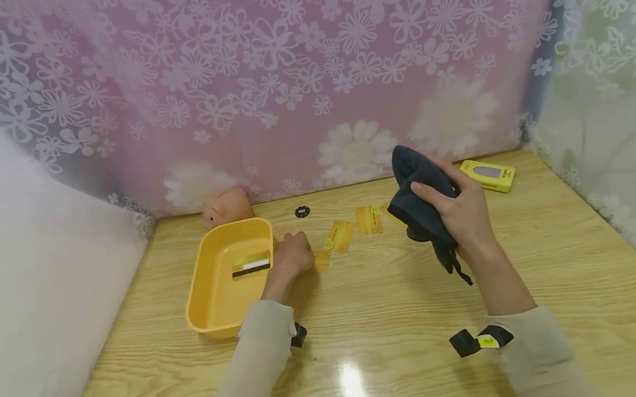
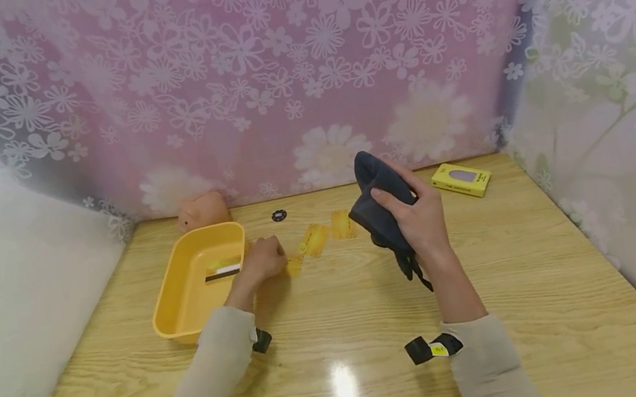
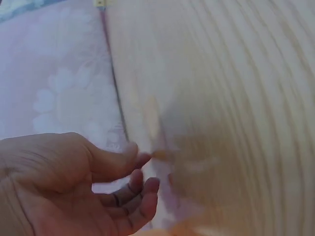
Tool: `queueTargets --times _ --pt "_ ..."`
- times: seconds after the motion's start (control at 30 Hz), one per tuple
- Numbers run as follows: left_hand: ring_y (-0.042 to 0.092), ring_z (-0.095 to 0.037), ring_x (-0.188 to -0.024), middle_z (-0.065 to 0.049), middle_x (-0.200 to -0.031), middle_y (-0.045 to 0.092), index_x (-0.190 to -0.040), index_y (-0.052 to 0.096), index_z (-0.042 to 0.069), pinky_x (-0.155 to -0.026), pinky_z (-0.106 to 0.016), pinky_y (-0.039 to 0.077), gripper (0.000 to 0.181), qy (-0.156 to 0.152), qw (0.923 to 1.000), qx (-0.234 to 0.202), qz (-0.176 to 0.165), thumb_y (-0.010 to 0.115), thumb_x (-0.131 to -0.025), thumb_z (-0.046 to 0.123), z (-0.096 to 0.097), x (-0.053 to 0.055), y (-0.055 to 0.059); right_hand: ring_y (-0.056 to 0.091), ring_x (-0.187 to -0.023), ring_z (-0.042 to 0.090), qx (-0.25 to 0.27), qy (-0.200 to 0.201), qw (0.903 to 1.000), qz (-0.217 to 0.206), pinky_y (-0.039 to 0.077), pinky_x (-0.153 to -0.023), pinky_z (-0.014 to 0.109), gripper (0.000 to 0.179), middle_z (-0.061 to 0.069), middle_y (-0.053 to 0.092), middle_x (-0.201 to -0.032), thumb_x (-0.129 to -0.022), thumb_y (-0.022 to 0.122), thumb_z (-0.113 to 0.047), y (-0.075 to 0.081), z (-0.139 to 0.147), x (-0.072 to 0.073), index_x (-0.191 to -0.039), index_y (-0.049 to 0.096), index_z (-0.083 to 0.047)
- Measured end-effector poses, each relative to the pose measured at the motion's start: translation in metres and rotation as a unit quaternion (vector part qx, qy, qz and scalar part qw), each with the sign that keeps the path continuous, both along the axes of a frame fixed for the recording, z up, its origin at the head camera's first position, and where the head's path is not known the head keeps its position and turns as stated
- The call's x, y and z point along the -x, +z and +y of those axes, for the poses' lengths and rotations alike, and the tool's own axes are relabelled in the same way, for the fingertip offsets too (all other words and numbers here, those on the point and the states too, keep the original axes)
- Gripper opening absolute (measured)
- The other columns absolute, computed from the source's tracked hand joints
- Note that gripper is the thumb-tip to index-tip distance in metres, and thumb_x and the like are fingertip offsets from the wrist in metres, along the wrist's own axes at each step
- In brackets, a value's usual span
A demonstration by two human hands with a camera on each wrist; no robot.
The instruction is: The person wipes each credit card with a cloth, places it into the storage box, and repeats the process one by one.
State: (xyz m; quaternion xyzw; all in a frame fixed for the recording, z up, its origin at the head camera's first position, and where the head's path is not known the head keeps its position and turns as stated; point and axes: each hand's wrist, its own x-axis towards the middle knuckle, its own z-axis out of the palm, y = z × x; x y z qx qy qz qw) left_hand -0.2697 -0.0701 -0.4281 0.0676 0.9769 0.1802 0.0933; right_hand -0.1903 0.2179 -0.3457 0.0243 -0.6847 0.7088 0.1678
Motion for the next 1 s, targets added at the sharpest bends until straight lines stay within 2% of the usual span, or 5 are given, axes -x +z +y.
queueTargets --times 0.1,0.33,0.57,0.8,1.0 --pt "0.050 -0.036 -0.107 -0.019 -0.114 0.054 -0.106 0.064 0.003 -0.091 -0.046 0.049 0.013 -0.034 0.9989 0.027 0.020 0.058 -0.096 -0.001 -0.002 -0.006 -0.001 0.068 -0.108 0.016 0.001 0.000 1.0000 0.006 0.061 -0.082 0.020 0.055 0.013 0.054 -0.148 -0.094 0.080 -0.022 0.001 0.002 0.000 -0.147 0.063 -0.024" --pt "0.048 -0.033 -0.100 -0.016 -0.109 0.055 -0.102 0.062 0.005 -0.084 -0.044 0.048 0.005 -0.084 0.9927 0.075 0.042 0.057 -0.102 0.006 0.005 -0.016 -0.002 0.068 -0.108 0.015 0.000 -0.002 1.0000 0.002 0.061 -0.082 0.020 0.056 0.015 0.054 -0.148 -0.094 0.080 -0.021 0.000 0.001 0.001 -0.147 0.062 -0.023" --pt "0.051 -0.030 -0.102 -0.012 -0.111 0.059 -0.107 0.068 0.009 -0.088 -0.043 0.051 0.014 -0.059 0.9940 0.057 0.073 0.066 -0.096 0.002 0.004 -0.022 -0.009 0.068 -0.107 0.015 0.003 -0.006 1.0000 0.000 0.061 -0.081 0.019 0.056 0.016 0.053 -0.149 -0.094 0.080 -0.021 0.000 0.001 0.001 -0.148 0.062 -0.024" --pt "0.058 -0.036 -0.106 -0.020 -0.116 0.064 -0.124 0.068 0.002 -0.087 -0.047 0.056 0.024 -0.058 0.9886 0.092 0.104 0.066 -0.101 0.010 0.009 -0.040 -0.011 0.067 -0.108 0.015 -0.001 -0.006 1.0000 -0.001 0.061 -0.081 0.019 0.057 0.015 0.052 -0.150 -0.094 0.080 -0.021 -0.001 0.001 0.003 -0.148 0.061 -0.024" --pt "0.053 -0.034 -0.109 -0.017 -0.117 0.061 -0.126 0.069 0.004 -0.088 -0.046 0.055 0.039 -0.073 0.9937 0.046 0.071 0.081 -0.093 0.022 0.007 -0.051 -0.007 0.069 -0.106 0.014 0.020 -0.002 0.9998 0.000 0.061 -0.081 0.019 0.057 0.015 0.053 -0.149 -0.094 0.080 -0.019 -0.001 0.002 0.002 -0.148 0.061 -0.022"
